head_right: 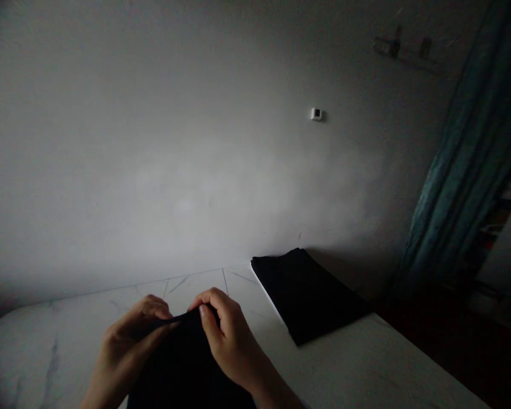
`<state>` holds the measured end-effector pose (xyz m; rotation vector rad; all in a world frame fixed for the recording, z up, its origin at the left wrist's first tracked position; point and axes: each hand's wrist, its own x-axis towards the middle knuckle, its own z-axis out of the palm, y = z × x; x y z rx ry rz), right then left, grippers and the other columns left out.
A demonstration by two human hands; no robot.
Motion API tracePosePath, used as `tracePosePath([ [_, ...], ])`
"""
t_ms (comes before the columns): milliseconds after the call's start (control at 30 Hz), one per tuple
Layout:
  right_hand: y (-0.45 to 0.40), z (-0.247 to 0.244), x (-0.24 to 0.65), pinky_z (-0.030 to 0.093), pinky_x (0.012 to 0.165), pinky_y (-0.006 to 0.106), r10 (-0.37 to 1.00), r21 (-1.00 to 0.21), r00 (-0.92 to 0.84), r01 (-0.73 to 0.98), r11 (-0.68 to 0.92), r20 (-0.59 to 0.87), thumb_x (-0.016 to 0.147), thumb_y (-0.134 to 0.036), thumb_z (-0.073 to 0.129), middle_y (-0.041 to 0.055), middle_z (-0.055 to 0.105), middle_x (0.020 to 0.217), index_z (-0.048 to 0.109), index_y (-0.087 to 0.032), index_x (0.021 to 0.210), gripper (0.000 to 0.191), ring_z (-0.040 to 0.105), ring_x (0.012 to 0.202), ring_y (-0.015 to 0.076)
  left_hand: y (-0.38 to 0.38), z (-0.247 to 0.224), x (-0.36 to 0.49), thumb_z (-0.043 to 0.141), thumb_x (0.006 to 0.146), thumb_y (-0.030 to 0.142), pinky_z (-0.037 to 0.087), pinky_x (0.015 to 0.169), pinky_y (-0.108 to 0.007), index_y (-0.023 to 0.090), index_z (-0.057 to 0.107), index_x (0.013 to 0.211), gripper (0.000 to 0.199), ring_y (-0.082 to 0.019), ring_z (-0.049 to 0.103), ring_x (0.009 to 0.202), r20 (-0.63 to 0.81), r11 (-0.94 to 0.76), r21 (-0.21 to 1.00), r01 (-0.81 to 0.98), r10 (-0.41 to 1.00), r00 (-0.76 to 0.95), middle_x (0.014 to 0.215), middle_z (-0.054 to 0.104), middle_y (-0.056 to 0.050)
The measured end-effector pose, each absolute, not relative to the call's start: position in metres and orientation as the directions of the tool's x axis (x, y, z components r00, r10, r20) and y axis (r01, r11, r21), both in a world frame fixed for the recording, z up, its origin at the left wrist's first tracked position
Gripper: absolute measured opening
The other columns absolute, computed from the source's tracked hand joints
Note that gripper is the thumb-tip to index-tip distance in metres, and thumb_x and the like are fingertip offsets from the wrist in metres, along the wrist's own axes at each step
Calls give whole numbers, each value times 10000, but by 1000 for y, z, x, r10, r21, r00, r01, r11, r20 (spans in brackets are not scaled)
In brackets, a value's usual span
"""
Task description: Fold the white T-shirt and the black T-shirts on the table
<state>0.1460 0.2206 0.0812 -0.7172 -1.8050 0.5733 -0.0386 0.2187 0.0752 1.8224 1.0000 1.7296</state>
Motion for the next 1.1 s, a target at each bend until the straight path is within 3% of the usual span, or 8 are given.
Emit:
tracePosePath([
  [133, 223, 80, 141, 495, 767, 270, 651, -625, -271, 184, 758, 709, 841, -297, 724, 18, 698, 857, 710, -217, 935, 124, 639, 827, 160, 218, 77, -39, 732, 694, 206, 510, 560, -174, 217, 674, 658, 69, -123, 621, 618, 654, -640, 750, 169, 756, -38, 647, 633, 16],
  [267, 221, 80, 137, 467, 613, 240, 611, -586, -235, 174, 792, 756, 865, -352, 702, 13, 680, 722, 760, -222, 866, 143, 608, 666, 134, 217, 78, -39, 731, 696, 202, 521, 566, -178, 216, 676, 661, 67, -126, 628, 617, 675, -668, 731, 140, 738, 1, 649, 637, 12],
  [400, 218, 81, 140, 465, 614, 229, 632, -593, -230, 220, 775, 740, 879, -331, 684, 11, 648, 715, 760, -208, 839, 149, 602, 673, 130, 215, 78, -39, 750, 699, 236, 533, 589, -190, 211, 670, 691, 84, -138, 643, 657, 636, -630, 763, 144, 772, 2, 690, 649, 4],
  [633, 235, 69, 153, 515, 796, 313, 804, -665, -154, 485, 568, 574, 852, -180, 645, 59, 744, 905, 734, -193, 909, 107, 688, 856, 211, 208, 78, -40, 738, 754, 412, 409, 441, -138, 218, 592, 784, 245, -53, 474, 522, 492, -528, 849, -20, 803, -336, 777, 592, 42],
  [733, 229, 70, 147, 509, 822, 301, 827, -707, -272, 429, 563, 493, 829, -166, 667, 28, 749, 939, 744, -241, 977, 183, 691, 880, 201, 206, 83, -40, 774, 715, 447, 403, 433, -130, 236, 558, 800, 314, -36, 438, 507, 394, -506, 844, -178, 811, -433, 797, 567, 69],
  [867, 211, 71, 126, 468, 634, 220, 810, -743, -401, 355, 567, 427, 713, -96, 720, -45, 679, 717, 739, -294, 1048, 390, 618, 642, 128, 203, 90, -36, 821, 659, 467, 354, 395, -115, 230, 518, 757, 397, -22, 384, 477, 329, -490, 805, -335, 838, -435, 739, 515, 90],
  [1000, 204, 60, 107, 403, 543, 196, 788, -742, -359, 291, 604, 501, 670, -46, 668, -70, 600, 616, 749, -271, 984, 395, 526, 536, 94, 201, 88, -33, 818, 674, 459, 336, 392, -112, 224, 511, 740, 393, -23, 370, 475, 334, -481, 787, -387, 859, -388, 715, 484, 88],
  [1100, 208, 53, 105, 420, 548, 193, 734, -692, -286, 250, 677, 616, 691, -39, 599, -54, 638, 647, 730, -232, 868, 293, 551, 550, 95, 199, 86, -37, 777, 728, 450, 354, 415, -121, 224, 537, 740, 330, -32, 391, 495, 417, -522, 804, -286, 837, -355, 730, 506, 74],
])
